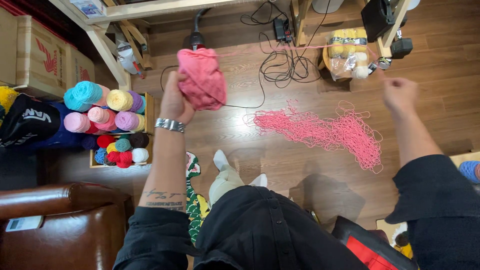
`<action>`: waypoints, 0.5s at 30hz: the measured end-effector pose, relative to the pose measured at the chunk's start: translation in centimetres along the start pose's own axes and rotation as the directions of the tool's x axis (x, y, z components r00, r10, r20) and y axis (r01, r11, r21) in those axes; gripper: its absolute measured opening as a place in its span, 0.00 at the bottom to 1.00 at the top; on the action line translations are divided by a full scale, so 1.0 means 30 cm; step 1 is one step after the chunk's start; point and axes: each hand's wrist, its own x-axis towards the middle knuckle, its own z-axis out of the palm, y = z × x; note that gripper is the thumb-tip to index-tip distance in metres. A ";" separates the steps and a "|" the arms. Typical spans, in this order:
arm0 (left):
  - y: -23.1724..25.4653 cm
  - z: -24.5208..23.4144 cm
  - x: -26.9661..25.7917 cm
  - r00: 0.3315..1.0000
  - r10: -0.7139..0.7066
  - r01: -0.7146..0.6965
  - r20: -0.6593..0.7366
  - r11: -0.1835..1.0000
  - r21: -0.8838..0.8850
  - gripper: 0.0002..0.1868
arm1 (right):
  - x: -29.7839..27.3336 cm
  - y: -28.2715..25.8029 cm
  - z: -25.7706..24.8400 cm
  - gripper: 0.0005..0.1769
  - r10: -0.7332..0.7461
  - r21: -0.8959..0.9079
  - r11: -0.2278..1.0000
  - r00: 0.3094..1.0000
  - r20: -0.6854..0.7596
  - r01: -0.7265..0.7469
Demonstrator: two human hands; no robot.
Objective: The person is untangling and winding a pink ball of yarn by hand.
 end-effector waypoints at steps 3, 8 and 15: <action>-0.071 0.087 0.011 0.995 -0.082 0.089 -0.058 0.989 0.122 0.12 | -0.280 -0.328 -0.035 0.17 0.048 -0.162 0.987 0.931 0.363 0.012; -0.286 0.185 0.057 0.939 -0.296 0.310 0.173 0.949 -0.056 0.02 | -0.462 -0.468 0.094 0.46 -0.626 0.568 0.751 0.633 0.455 0.335; -0.297 0.249 0.022 0.872 -0.428 0.421 0.239 0.903 0.082 0.06 | -0.513 -0.447 0.094 0.23 -0.525 0.590 0.806 0.510 0.681 0.043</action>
